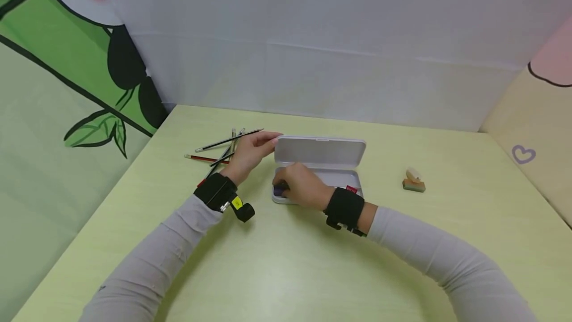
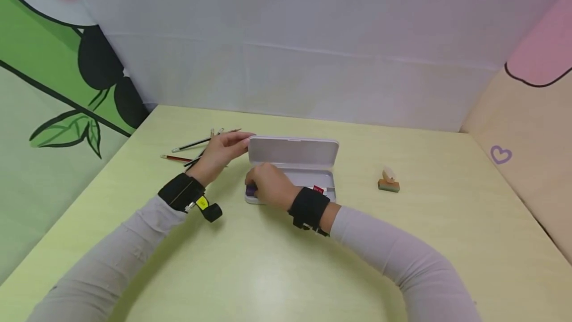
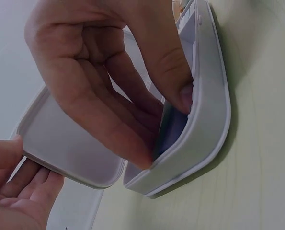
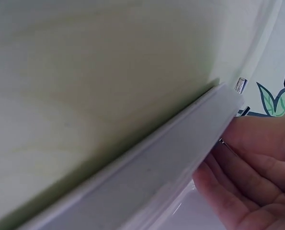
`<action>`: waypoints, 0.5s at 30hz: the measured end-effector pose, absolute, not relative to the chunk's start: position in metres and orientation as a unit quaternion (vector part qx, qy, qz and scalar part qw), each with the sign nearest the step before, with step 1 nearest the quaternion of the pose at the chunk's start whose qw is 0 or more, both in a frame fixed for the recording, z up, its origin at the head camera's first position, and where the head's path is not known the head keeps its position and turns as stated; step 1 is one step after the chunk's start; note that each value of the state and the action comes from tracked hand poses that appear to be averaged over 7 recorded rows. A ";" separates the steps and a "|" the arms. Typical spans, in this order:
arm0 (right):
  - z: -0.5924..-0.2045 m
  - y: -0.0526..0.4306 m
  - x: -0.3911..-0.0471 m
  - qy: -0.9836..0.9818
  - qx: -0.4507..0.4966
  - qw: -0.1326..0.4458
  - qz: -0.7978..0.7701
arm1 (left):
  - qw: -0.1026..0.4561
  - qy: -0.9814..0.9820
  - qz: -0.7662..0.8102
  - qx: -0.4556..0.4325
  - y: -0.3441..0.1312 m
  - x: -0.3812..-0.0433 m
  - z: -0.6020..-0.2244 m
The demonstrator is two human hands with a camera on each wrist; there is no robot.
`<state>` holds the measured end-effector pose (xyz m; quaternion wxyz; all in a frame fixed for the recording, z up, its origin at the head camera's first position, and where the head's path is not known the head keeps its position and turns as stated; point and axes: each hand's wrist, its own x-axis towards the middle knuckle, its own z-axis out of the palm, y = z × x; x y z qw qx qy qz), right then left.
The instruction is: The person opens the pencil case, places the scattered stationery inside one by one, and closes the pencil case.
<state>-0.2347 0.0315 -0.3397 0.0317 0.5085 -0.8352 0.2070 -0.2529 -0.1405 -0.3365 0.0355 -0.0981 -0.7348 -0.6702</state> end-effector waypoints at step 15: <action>-0.338 0.032 -0.232 -0.846 0.491 0.027 0.207 | 0.030 -0.734 -0.672 -0.094 -0.139 -0.249 -0.332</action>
